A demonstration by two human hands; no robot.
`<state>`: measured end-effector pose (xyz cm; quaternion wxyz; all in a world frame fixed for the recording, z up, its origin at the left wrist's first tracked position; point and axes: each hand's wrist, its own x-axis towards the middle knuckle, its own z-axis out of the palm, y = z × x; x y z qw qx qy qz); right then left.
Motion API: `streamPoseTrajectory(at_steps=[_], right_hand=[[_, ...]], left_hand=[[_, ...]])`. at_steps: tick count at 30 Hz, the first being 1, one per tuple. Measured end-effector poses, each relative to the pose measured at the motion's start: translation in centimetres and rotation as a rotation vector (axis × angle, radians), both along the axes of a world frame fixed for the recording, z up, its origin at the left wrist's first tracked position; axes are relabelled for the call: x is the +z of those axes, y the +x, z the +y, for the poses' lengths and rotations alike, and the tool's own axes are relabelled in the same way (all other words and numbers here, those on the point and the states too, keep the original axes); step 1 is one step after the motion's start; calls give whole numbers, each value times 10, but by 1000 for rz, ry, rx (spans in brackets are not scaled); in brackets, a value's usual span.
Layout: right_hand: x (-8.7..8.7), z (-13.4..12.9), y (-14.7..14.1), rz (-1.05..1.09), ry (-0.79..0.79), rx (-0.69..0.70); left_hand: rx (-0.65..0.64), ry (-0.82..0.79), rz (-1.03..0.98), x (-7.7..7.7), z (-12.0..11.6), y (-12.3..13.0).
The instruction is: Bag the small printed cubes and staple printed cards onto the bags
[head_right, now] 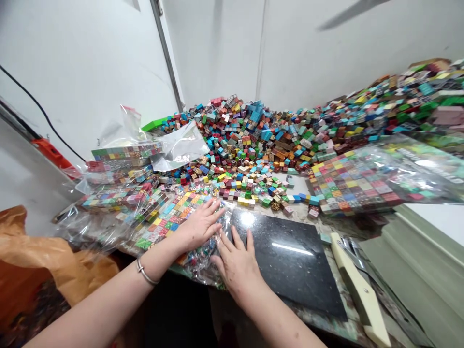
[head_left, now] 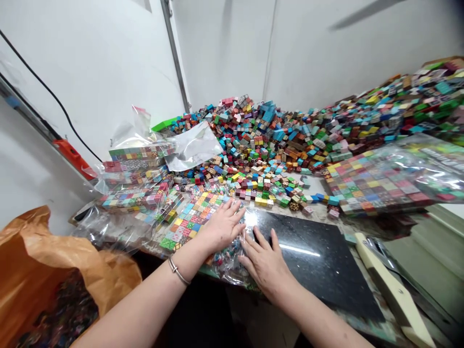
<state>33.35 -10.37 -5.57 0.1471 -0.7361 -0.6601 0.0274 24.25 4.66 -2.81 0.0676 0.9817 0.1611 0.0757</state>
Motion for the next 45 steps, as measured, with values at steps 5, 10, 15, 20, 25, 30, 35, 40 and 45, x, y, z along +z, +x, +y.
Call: streamPoseTrajectory(at_steps=[5, 10, 15, 20, 25, 30, 35, 40, 45], right_hand=[[6, -17, 17, 29, 105, -98], [14, -6, 29, -12, 62, -335], [23, 16, 28, 77, -64, -408], [32, 39, 44, 161, -175, -434], [36, 58, 57, 270, -265, -467], [33, 62, 60, 427, -278, -427], [29, 61, 58, 693, -226, -398], [33, 57, 50, 924, -197, -401], [36, 51, 51, 1071, -187, -382]], left_hand=[[4, 49, -16, -2, -1, 0], [21, 72, -20, -3, -3, 0], [18, 85, -51, -6, -2, 0], [38, 118, -128, -6, -4, -3], [113, 150, -203, 0, -20, -9], [212, 166, -301, 5, -49, -13], [398, 137, -396, 2, -89, -12], [520, 135, -379, -8, -109, -7], [525, 129, -383, -10, -110, -5]])
